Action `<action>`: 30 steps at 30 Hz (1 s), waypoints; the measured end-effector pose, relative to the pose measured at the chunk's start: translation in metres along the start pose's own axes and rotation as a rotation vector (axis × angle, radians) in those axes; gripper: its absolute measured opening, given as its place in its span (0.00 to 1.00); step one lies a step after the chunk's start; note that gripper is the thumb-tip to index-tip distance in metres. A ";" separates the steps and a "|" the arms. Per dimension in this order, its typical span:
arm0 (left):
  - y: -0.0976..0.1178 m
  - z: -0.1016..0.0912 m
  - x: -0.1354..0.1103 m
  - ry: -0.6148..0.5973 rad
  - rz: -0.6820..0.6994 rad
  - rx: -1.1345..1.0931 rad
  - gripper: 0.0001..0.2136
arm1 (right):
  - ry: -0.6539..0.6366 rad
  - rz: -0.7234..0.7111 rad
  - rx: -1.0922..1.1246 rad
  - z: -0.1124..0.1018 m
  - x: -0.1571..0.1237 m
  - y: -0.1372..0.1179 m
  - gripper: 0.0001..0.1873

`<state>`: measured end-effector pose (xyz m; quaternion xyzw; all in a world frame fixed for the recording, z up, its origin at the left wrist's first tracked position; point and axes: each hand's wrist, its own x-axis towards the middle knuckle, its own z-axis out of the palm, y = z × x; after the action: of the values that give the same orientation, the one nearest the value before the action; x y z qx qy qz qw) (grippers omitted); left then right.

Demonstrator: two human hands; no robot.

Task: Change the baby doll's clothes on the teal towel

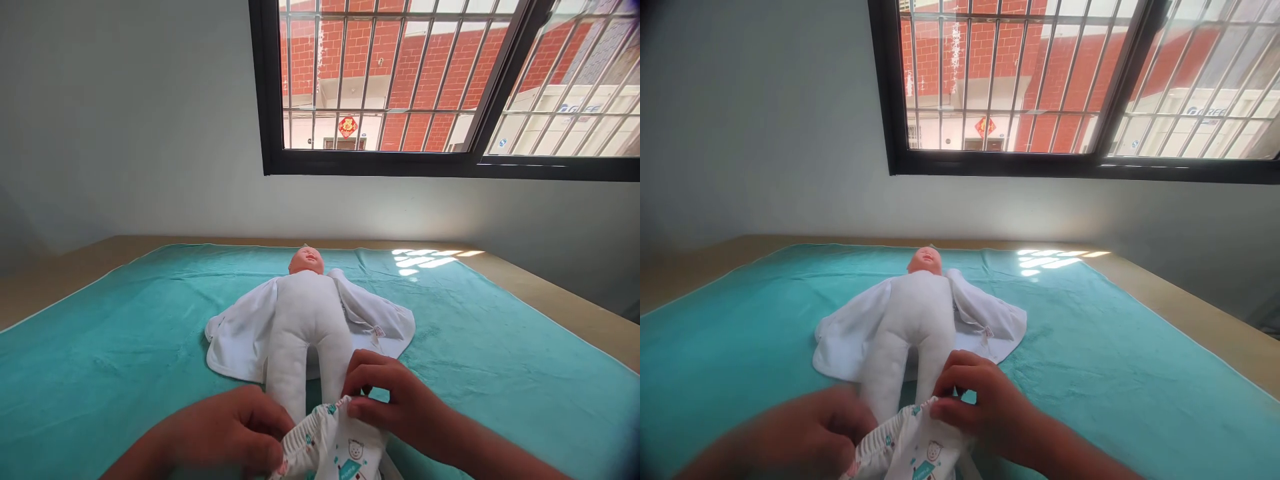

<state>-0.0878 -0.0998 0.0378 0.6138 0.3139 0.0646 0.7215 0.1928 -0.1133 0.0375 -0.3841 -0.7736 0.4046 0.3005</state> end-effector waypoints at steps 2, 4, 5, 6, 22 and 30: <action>-0.001 0.002 0.000 0.000 -0.023 0.059 0.13 | -0.076 -0.049 -0.093 -0.002 0.002 -0.011 0.07; -0.002 0.000 0.001 0.108 -0.001 0.097 0.15 | -0.134 -0.125 -0.178 -0.004 0.004 -0.020 0.08; -0.003 -0.002 0.001 0.198 0.060 0.113 0.15 | -0.145 -0.157 -0.209 -0.004 0.006 -0.023 0.08; -0.003 -0.003 0.002 0.293 0.146 0.132 0.15 | -0.135 -0.180 -0.236 -0.004 0.007 -0.024 0.08; -0.028 0.005 0.022 1.031 0.614 0.939 0.09 | 0.291 -0.387 -0.732 0.013 -0.003 0.015 0.05; -0.042 -0.016 0.013 0.971 0.552 1.173 0.08 | 0.342 -0.426 -0.846 0.008 -0.010 0.029 0.06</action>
<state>-0.0986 -0.0902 -0.0069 0.8511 0.4122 0.3244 0.0234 0.2016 -0.1140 0.0075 -0.3667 -0.8708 -0.0832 0.3168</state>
